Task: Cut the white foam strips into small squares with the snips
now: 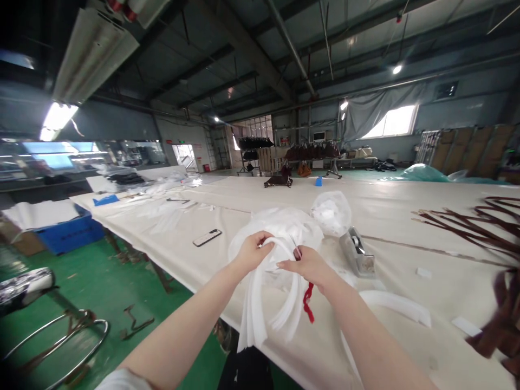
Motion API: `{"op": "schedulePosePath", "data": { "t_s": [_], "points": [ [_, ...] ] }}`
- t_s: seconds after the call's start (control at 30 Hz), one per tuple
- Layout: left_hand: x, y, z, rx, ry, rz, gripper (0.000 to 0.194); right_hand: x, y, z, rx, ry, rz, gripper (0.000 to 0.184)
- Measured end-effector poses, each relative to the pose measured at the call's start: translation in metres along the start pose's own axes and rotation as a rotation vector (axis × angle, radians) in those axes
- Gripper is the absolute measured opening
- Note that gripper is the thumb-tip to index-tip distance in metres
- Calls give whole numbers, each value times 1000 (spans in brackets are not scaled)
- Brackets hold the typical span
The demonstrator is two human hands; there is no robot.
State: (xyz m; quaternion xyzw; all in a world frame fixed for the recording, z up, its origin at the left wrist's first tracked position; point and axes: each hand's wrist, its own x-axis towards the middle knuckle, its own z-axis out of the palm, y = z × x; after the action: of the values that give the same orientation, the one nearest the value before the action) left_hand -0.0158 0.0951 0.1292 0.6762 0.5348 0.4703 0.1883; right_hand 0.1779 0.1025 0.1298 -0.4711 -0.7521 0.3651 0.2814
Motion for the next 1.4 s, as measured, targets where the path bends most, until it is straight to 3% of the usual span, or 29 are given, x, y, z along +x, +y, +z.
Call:
{"op": "schedulePosePath", "data": {
  "t_s": [0.07, 0.2, 0.37, 0.47, 0.63, 0.87, 1.07, 1.23, 1.4],
  "points": [
    [-6, -9, 11, -57, 43, -28, 16, -8, 2, 12, 205, -38, 16, 38],
    [-18, -13, 29, -188, 103, -88, 18, -22, 7, 30, 413, -75, 112, 40],
    [-27, -12, 46, -331, 123, -226, 12, -33, 16, 38, 747, -185, 91, 32],
    [-32, -14, 56, -399, 96, -345, 19, -35, 18, 40, 724, -161, 109, 35],
    [-39, -15, 64, -579, -53, -498, 42, -37, 21, 44, 571, -115, 121, 36],
    [-47, -6, 62, -1168, -418, -641, 59, -36, 34, 57, 453, -25, 125, 23],
    [-67, -1, 61, -1086, -368, -488, 49, -50, 29, 69, 496, 74, 189, 37],
    [-80, 1, 49, -1186, -502, -450, 46, -64, 22, 80, 578, 132, 255, 39],
    [-87, 2, 55, -1103, -373, -540, 44, -68, 24, 93, 586, 216, 303, 28]
  ]
}}
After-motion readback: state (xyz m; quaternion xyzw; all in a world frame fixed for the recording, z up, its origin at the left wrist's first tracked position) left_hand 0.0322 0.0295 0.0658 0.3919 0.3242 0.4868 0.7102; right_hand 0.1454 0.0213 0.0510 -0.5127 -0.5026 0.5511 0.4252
